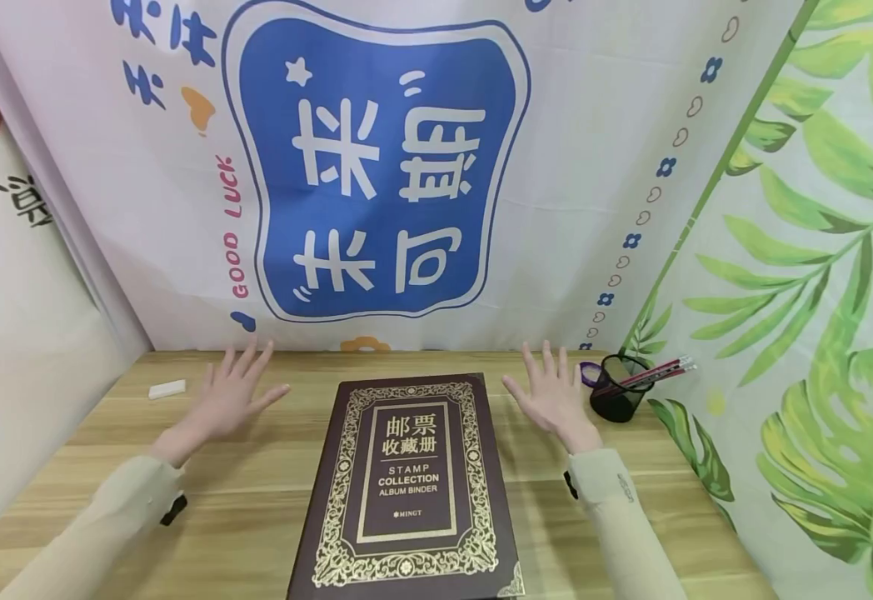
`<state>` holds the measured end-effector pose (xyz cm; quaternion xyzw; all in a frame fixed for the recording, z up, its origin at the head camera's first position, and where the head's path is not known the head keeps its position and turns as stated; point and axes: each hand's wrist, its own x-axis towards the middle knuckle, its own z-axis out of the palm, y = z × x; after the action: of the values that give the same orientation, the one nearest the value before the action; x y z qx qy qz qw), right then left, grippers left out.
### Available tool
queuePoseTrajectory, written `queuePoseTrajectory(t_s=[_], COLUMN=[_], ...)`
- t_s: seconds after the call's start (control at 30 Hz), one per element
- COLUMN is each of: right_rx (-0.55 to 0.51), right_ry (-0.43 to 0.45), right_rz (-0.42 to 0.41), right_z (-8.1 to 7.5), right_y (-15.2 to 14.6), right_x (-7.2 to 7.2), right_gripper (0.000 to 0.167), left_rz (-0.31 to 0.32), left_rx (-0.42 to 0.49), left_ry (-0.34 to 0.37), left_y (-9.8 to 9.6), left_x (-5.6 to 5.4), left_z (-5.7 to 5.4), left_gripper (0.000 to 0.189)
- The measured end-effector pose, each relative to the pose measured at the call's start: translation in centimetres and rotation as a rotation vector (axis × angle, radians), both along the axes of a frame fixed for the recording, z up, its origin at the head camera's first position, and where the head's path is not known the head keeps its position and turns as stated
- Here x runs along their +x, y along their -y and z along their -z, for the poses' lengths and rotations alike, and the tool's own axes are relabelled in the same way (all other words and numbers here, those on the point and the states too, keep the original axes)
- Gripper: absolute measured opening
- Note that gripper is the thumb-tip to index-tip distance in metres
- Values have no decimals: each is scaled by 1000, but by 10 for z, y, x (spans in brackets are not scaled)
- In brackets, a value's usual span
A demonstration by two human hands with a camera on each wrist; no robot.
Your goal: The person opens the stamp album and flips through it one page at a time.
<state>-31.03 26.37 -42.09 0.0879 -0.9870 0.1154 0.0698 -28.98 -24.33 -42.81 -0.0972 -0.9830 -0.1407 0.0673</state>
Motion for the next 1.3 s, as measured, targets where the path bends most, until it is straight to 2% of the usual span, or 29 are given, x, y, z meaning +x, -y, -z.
queuePoseTrajectory(t_s=[0.23,0.33,0.57,0.8,0.97,1.3], right_rx=[-95,-155,-320,-524,-688,-851], right_ry=[68,107,214,345,460,550], right_rz=[-129,-174,-247,-262,-262,-263], right_z=[6,9,15,14,11,-7], right_y=[13,17,25,29,27,28], right_x=[17,25,35,37,37,37], right_gripper=[76,74,69,55,48,57], left_rz=[140,194,328,427,451,418], left_rx=[44,61,88,109,153,213], left_ry=[-25,-36,-60,-5,53,122], left_y=[-25,-39,-67,-87,-94,-95], left_x=[20,30,50,66,73,80], left_z=[19,24,27,30,31,30], left_gripper=[88,90,90,91,91,91])
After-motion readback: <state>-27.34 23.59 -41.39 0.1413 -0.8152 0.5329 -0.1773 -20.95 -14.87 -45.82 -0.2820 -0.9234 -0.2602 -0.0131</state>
